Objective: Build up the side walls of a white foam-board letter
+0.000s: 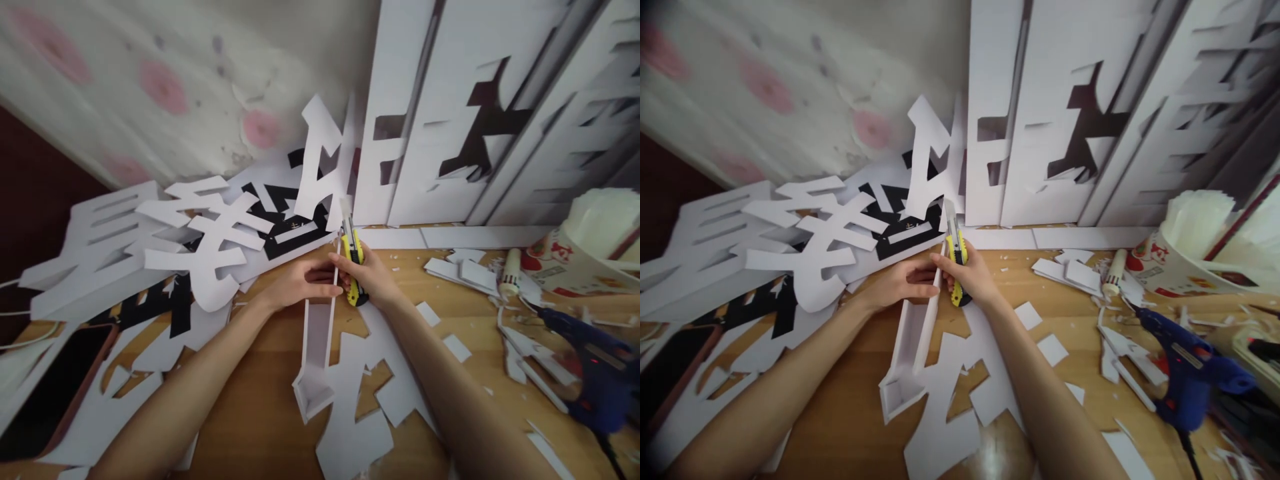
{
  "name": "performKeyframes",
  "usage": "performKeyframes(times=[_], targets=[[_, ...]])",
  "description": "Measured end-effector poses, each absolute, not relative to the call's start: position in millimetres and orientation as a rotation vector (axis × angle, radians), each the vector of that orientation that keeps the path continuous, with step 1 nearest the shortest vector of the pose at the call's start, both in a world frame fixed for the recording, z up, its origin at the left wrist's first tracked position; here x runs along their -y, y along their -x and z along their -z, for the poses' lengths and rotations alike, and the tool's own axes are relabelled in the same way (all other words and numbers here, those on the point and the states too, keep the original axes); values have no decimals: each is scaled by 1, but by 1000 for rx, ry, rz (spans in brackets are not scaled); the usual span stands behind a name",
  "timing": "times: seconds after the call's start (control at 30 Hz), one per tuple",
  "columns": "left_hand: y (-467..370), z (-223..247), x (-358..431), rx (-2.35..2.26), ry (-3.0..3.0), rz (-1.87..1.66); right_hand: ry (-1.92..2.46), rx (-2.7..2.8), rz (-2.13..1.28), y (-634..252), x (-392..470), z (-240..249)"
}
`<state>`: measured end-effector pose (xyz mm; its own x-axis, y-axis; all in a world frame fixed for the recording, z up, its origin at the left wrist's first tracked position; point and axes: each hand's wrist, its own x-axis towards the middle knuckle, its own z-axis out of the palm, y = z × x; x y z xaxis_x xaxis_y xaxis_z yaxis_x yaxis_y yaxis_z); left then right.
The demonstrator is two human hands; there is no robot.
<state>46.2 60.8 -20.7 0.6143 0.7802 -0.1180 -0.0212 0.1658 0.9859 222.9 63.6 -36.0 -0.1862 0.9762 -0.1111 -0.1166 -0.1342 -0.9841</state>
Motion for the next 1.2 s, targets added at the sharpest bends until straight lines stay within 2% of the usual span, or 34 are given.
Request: performKeyframes(times=[0.73, 1.2], targets=[[-49, 17, -53, -818, -1266, -646, 1046, 1176, -1493, -227, -64, 36], [-47, 31, -59, -770, -1194, -750, 1086, 1183, -1490, -226, -66, 38]])
